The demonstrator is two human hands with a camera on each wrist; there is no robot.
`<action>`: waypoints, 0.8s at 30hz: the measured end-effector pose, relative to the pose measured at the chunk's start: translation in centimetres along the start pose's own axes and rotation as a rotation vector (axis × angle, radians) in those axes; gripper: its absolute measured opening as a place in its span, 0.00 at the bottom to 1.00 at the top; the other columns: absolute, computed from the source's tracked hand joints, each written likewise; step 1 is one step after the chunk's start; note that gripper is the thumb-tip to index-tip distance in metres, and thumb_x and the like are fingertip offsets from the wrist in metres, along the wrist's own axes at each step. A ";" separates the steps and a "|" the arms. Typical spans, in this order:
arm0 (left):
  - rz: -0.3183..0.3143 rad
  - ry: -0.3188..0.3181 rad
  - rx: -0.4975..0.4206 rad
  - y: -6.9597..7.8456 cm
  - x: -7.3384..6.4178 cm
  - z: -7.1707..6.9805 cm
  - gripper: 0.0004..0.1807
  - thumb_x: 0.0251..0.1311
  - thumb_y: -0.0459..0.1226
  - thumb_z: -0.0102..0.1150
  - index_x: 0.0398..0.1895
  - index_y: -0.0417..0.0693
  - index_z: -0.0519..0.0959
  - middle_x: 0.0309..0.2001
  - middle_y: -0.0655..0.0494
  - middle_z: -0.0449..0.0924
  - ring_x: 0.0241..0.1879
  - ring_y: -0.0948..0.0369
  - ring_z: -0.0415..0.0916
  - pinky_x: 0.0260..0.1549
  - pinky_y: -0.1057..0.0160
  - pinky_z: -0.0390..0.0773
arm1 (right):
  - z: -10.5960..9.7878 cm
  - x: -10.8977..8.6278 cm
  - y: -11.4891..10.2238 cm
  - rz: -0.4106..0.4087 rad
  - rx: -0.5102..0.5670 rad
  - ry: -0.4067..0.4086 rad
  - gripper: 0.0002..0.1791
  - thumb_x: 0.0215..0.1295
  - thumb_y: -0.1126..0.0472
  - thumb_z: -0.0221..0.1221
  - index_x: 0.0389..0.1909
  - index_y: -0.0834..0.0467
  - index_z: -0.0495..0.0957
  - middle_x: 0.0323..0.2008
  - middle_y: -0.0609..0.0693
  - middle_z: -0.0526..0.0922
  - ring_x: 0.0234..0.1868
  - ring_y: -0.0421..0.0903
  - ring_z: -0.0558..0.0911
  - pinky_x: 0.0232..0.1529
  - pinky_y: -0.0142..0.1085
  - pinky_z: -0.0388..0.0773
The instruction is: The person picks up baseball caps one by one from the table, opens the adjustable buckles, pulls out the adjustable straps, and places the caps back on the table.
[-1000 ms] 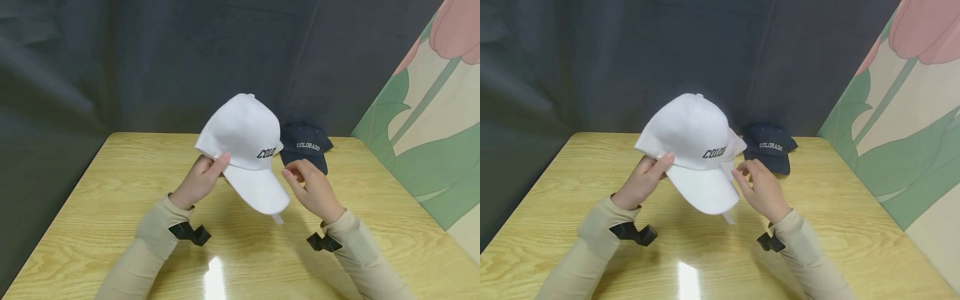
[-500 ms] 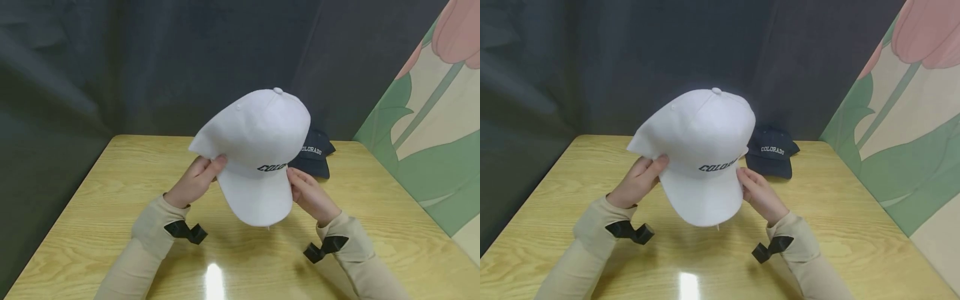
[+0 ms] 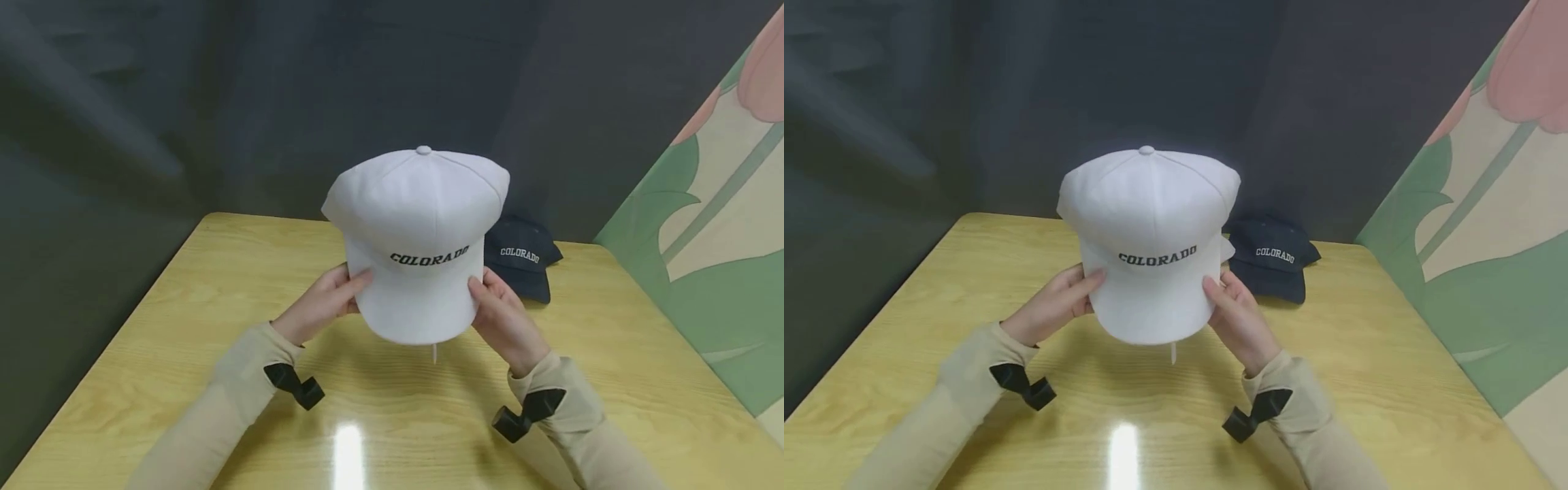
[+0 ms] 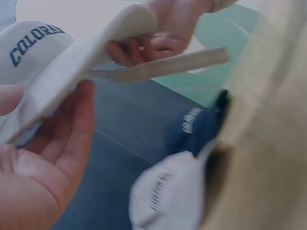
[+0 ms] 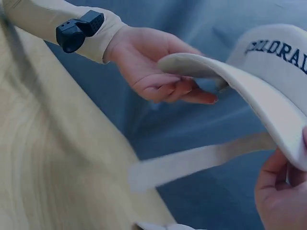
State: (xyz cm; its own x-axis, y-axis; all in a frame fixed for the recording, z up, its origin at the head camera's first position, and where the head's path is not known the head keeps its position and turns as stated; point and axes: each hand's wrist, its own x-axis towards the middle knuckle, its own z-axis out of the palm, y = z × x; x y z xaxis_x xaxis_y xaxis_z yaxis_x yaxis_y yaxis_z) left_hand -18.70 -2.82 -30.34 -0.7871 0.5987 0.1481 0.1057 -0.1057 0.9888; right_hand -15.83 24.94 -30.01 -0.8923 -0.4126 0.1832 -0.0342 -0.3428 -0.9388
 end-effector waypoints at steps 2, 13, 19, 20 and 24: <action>-0.021 -0.024 -0.012 -0.9 0.0 -0.5 0.26 0.71 0.44 0.40 0.65 0.38 0.59 0.48 0.63 0.75 0.44 0.69 0.77 0.46 0.65 0.78 | 0.1 0.4 0.4 0.028 0.000 0.028 0.11 0.75 0.61 0.38 0.51 0.51 0.65 0.42 0.39 0.81 0.42 0.34 0.79 0.44 0.29 0.75; -0.044 0.175 -0.107 -4.1 0.9 -5.2 0.25 0.72 0.41 0.39 0.66 0.35 0.56 0.41 0.71 0.79 0.39 0.73 0.78 0.39 0.74 0.77 | 0.0 0.7 1.7 0.299 -0.326 0.264 0.11 0.69 0.59 0.50 0.49 0.56 0.64 0.36 0.36 0.78 0.37 0.35 0.77 0.46 0.28 0.74; -0.117 0.310 -0.149 -5.2 0.9 -8.7 0.14 0.71 0.41 0.38 0.55 0.46 0.63 0.36 0.71 0.79 0.35 0.75 0.76 0.36 0.76 0.76 | -1.0 -0.5 1.9 0.335 -0.343 0.225 0.11 0.70 0.59 0.49 0.49 0.57 0.63 0.37 0.39 0.76 0.35 0.35 0.76 0.43 0.28 0.75; -0.137 0.326 -0.157 -5.4 0.9 -9.1 0.12 0.71 0.41 0.37 0.53 0.47 0.64 0.35 0.71 0.79 0.34 0.75 0.76 0.35 0.76 0.75 | -1.2 -0.7 1.9 0.342 -0.350 0.220 0.11 0.70 0.59 0.49 0.49 0.57 0.63 0.37 0.40 0.76 0.35 0.35 0.76 0.43 0.28 0.75; -0.194 0.360 -0.167 -6.1 0.8 -9.9 0.13 0.72 0.41 0.35 0.52 0.45 0.63 0.34 0.70 0.77 0.34 0.75 0.75 0.37 0.77 0.74 | -1.7 -1.5 2.0 0.366 -0.371 0.219 0.09 0.70 0.58 0.49 0.48 0.55 0.64 0.36 0.41 0.75 0.34 0.35 0.76 0.43 0.29 0.75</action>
State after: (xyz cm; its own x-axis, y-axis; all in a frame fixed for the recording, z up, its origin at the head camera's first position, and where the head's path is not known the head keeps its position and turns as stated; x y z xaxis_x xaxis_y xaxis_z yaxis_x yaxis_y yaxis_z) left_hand -25.99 -9.50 -36.43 -0.9474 0.3085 -0.0853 -0.1411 -0.1634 0.9764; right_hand -15.34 26.25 -32.68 -0.9470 -0.2503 -0.2013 0.1744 0.1254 -0.9767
